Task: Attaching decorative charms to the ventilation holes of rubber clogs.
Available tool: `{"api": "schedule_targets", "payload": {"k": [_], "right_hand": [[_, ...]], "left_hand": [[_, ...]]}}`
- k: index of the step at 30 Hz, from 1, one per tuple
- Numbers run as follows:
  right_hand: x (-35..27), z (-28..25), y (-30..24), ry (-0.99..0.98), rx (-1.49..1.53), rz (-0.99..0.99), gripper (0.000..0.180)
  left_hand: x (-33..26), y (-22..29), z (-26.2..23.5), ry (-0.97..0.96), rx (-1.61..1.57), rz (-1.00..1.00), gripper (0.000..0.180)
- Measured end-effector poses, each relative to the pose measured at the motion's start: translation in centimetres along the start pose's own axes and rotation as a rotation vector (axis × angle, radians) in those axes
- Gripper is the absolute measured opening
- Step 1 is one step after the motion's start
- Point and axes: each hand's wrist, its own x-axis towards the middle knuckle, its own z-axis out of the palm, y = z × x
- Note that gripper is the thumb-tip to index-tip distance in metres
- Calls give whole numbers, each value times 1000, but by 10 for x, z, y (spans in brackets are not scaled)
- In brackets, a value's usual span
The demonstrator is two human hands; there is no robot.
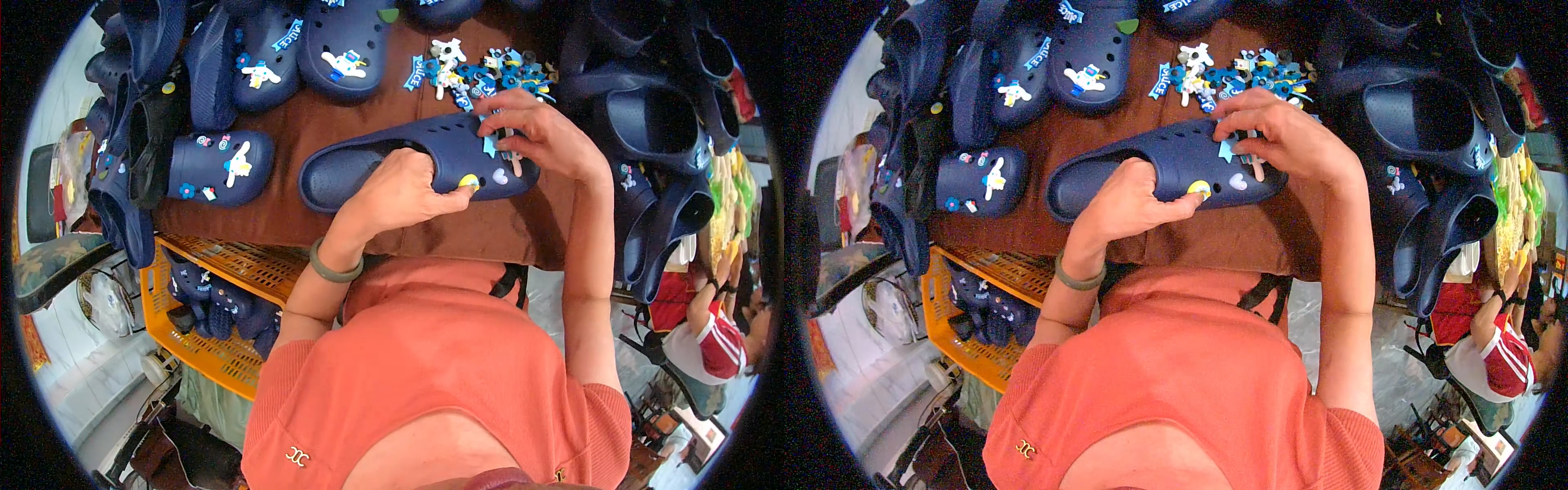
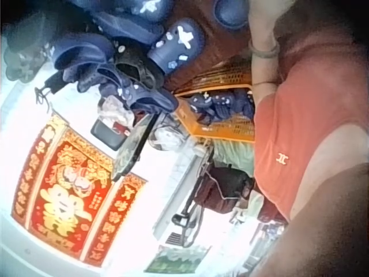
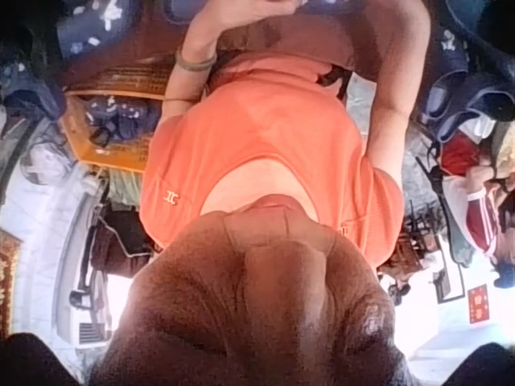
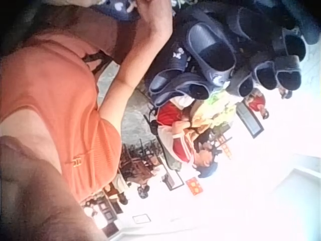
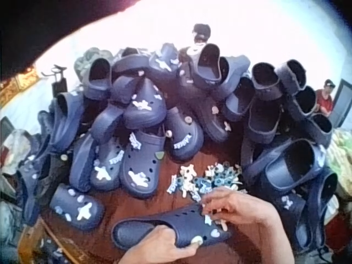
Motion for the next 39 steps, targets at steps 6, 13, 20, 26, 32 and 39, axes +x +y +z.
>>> {"api": "schedule_targets", "payload": {"k": [6,13,20,26,32,39], "right_hand": [[8,-6,16,-127,235,12,30],[12,4,6,-9,214,197,27],[24,17,3,423,-157,101,19],[23,33,1,305,-73,86,18],[17,28,-3,261,117,235,17],[20,36,-12,300,125,208,14]], "left_hand": [[2,0,1,27,-25,42,54],[2,0,-2,1,-34,32,51],[4,16,-11,-39,-35,-12,43],[5,14,-13,-54,-44,-11,40],[4,11,-7,-41,-31,-11,44],[2,-1,-3,-61,-8,5,48]]}}
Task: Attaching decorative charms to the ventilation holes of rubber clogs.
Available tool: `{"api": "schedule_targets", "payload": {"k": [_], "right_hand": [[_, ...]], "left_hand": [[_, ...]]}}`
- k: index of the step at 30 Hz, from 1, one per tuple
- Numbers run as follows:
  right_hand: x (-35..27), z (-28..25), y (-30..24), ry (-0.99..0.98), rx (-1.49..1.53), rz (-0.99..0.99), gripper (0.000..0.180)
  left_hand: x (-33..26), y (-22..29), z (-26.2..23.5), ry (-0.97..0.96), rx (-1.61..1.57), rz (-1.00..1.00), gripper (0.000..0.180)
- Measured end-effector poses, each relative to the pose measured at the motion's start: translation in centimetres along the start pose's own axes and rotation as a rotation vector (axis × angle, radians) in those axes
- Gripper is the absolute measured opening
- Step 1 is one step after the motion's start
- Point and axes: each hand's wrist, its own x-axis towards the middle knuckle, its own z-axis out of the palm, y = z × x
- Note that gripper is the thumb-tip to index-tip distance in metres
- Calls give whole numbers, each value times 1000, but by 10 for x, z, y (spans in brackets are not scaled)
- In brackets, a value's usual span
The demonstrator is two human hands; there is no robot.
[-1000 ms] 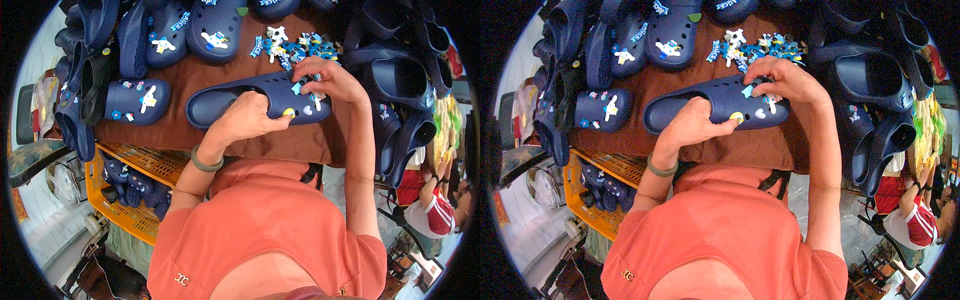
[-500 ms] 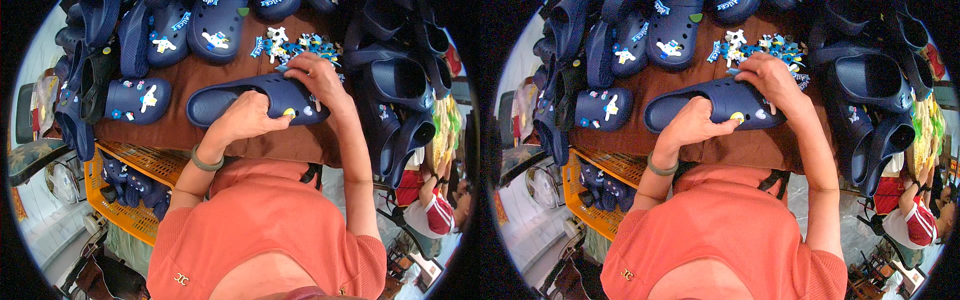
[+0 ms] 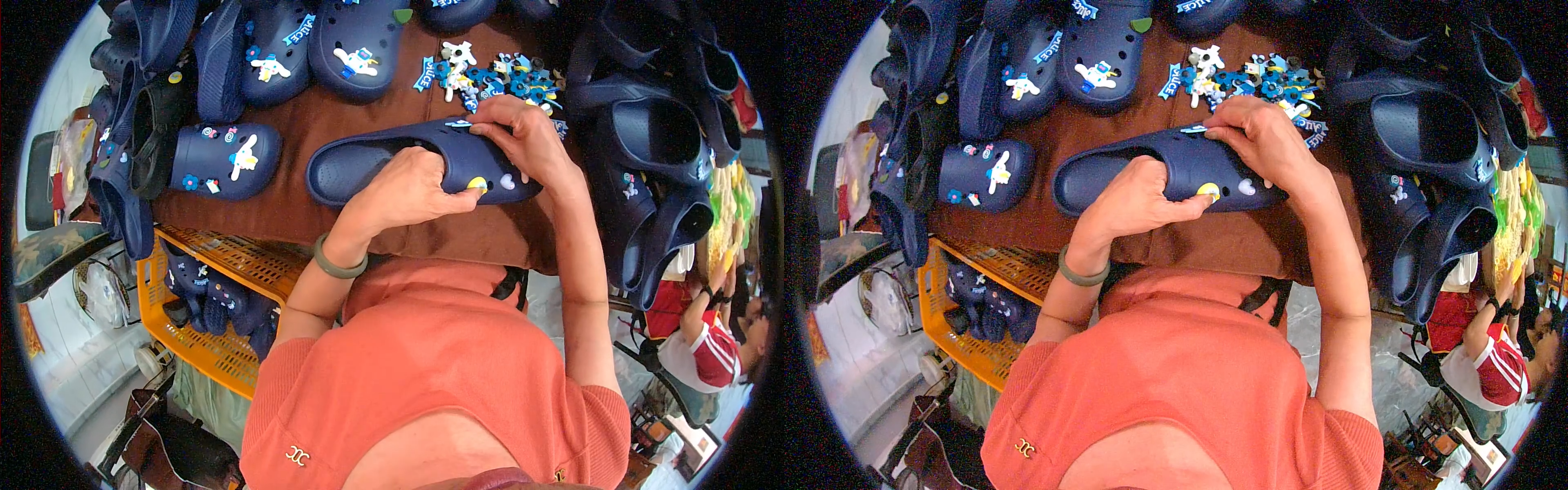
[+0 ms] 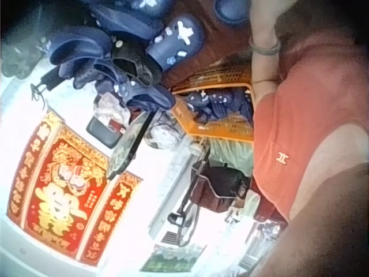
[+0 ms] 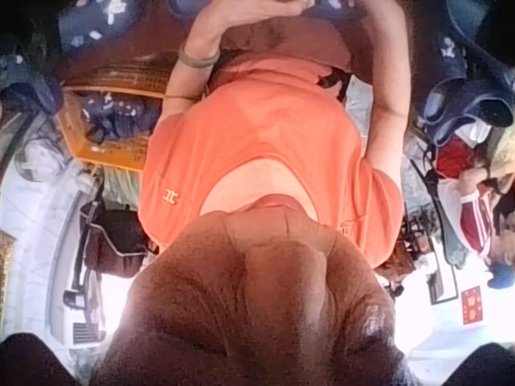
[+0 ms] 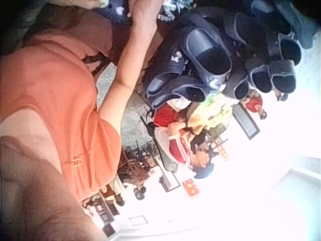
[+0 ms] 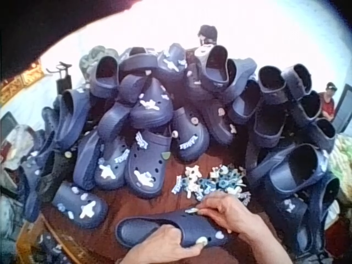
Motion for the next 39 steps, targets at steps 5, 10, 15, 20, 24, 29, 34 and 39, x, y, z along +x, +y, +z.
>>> {"api": "schedule_targets", "payload": {"k": [5,10,15,20,24,29,34,39], "right_hand": [[-9,-8,-7,-57,-308,-208,22],[-17,-6,-7,-56,-375,-217,26],[-14,-2,-16,-99,-412,-186,22],[-18,3,-22,-26,-403,-170,19],[-26,4,-27,29,-416,-119,21],[-31,-11,-21,146,-234,-74,19],[-40,-13,6,278,241,252,25],[-52,-13,28,68,138,318,36]], "left_hand": [[1,11,-2,40,-9,-4,50],[1,10,-5,-5,32,-36,50],[1,9,-6,17,-6,-12,47],[-4,5,-1,69,38,15,47],[-2,4,0,-11,-6,-35,38],[-8,20,-7,34,-11,-82,53],[-5,24,-15,76,-51,-88,66],[-6,24,-20,-82,190,-51,63]]}}
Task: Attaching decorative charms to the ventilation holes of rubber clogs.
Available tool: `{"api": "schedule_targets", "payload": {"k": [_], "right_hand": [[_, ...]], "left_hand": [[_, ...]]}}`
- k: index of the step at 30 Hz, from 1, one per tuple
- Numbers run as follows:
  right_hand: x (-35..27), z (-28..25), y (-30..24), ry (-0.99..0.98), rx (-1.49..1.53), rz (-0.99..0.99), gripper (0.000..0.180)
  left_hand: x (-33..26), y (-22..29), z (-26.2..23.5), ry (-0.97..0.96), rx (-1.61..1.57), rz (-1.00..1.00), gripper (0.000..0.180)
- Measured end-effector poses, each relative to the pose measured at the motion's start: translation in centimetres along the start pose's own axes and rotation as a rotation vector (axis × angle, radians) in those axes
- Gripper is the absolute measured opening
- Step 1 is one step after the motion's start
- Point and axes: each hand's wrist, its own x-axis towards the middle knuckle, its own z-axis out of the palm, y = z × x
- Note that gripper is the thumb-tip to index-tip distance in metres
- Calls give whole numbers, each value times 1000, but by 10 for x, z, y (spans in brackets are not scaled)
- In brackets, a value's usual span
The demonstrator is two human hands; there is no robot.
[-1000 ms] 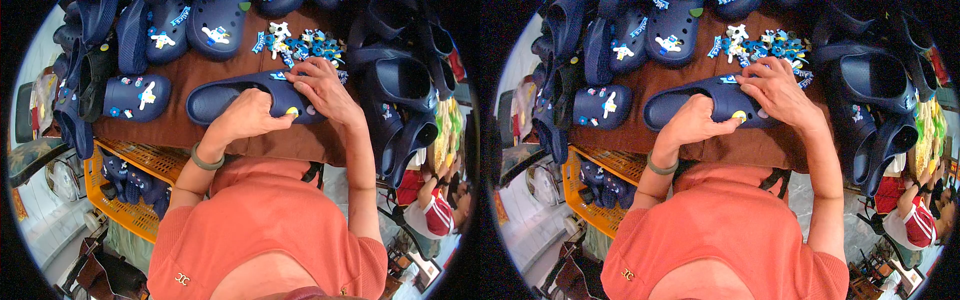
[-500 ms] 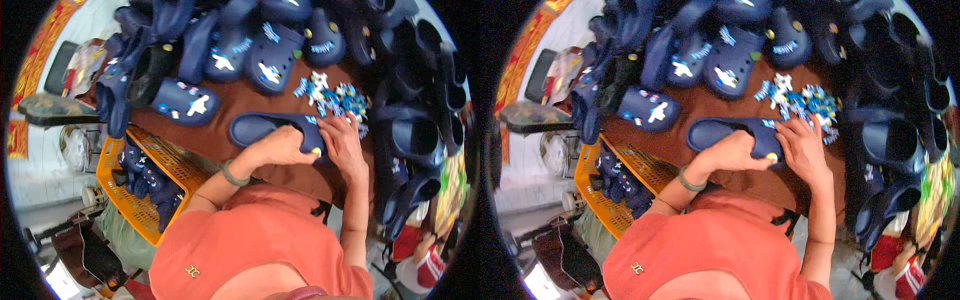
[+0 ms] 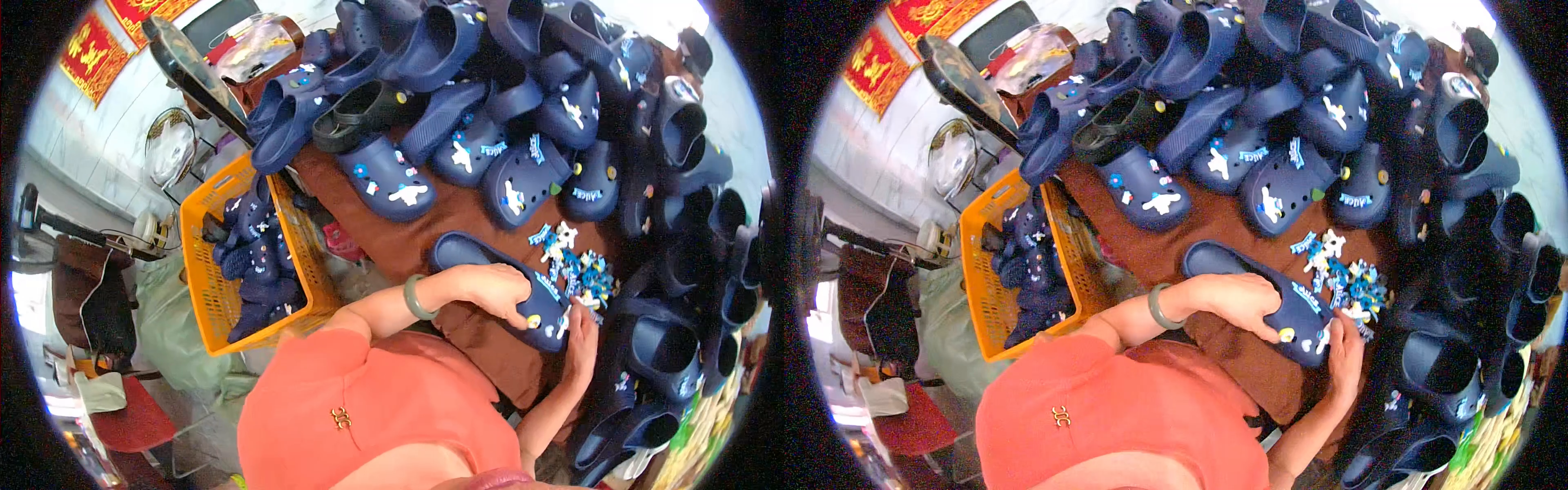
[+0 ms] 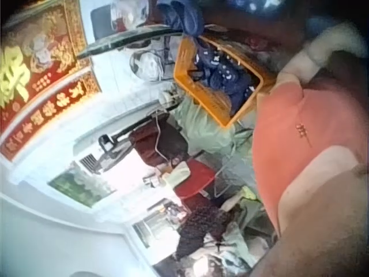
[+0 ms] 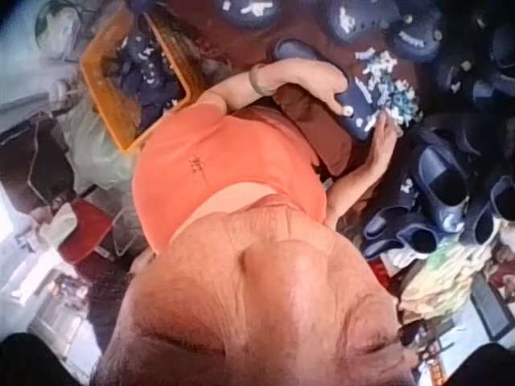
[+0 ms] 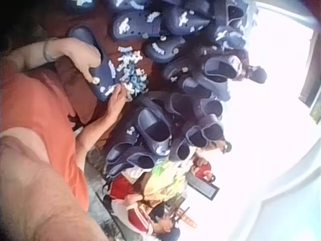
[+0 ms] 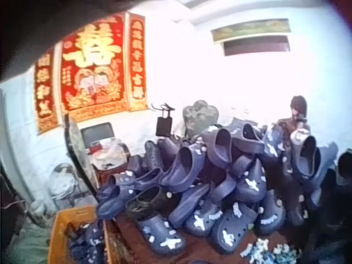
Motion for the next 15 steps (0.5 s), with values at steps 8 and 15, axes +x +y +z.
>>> {"api": "schedule_targets", "payload": {"k": [8,15], "right_hand": [[-2,4,-5,290,824,136,62],[7,17,10,221,841,109,44]], "left_hand": [[-19,35,-66,259,7,42,43],[27,51,-171,538,30,256,40]]}}
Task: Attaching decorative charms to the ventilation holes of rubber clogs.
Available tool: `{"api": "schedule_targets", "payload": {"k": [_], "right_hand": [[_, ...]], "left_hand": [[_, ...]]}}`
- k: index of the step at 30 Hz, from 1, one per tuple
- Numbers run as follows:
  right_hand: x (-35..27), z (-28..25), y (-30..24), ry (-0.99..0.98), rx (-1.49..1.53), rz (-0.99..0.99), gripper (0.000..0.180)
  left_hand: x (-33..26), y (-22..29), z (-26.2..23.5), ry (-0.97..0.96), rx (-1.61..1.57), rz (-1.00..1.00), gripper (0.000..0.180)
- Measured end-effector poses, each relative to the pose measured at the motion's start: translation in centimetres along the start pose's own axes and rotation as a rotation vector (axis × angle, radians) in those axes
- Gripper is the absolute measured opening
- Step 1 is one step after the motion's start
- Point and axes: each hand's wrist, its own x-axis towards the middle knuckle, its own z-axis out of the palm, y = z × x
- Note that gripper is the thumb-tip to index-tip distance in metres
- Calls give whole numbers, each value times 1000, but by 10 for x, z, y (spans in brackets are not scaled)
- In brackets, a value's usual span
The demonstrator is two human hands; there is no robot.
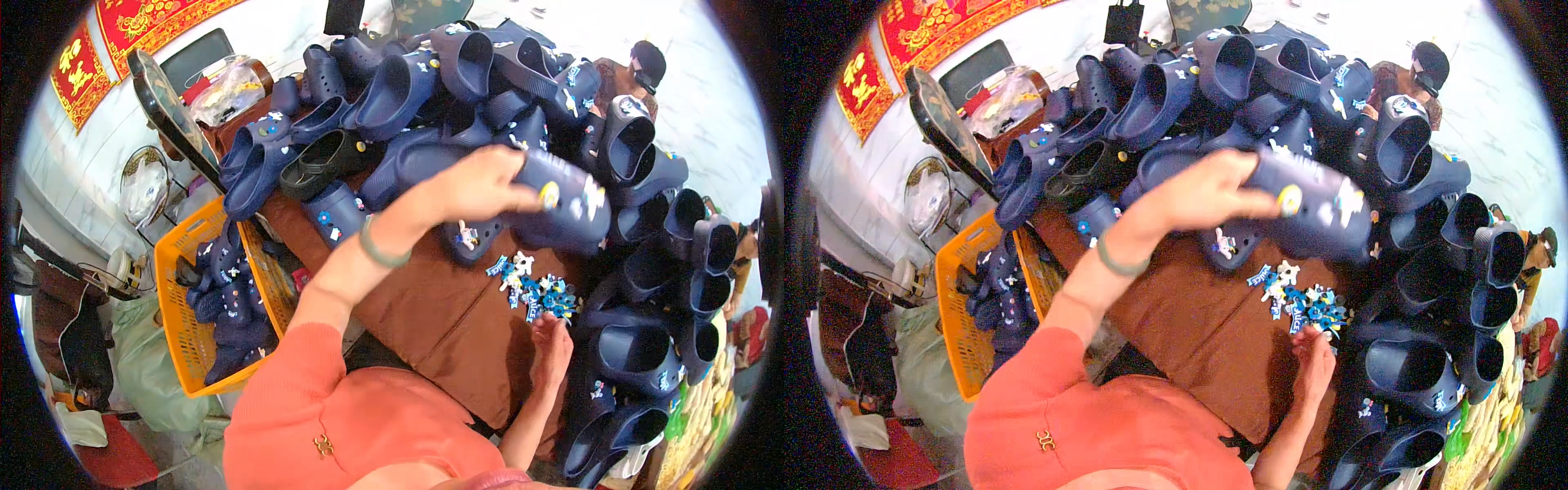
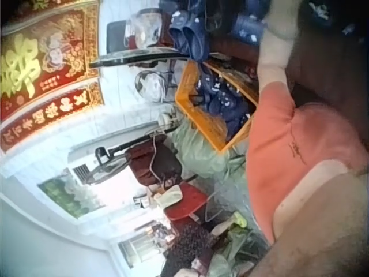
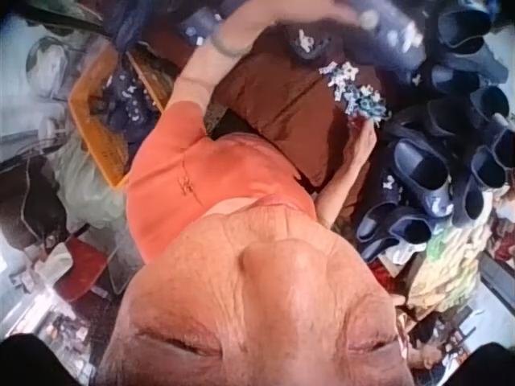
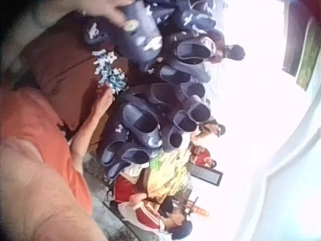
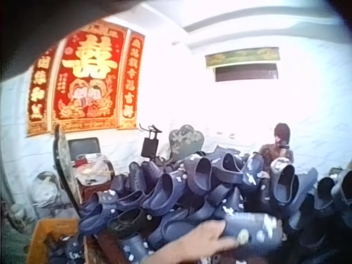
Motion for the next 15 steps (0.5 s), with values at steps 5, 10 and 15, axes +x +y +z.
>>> {"api": "schedule_targets", "payload": {"k": [5,10,15], "right_hand": [[1,-7,18,-97,-186,-53,34],[-3,2,17,-104,-306,-55,30],[4,-2,27,-132,-377,-46,26]], "left_hand": [[187,-15,-53,451,329,-65,58],[259,-64,-60,257,840,-347,60],[248,-85,-39,89,940,-456,45]]}}
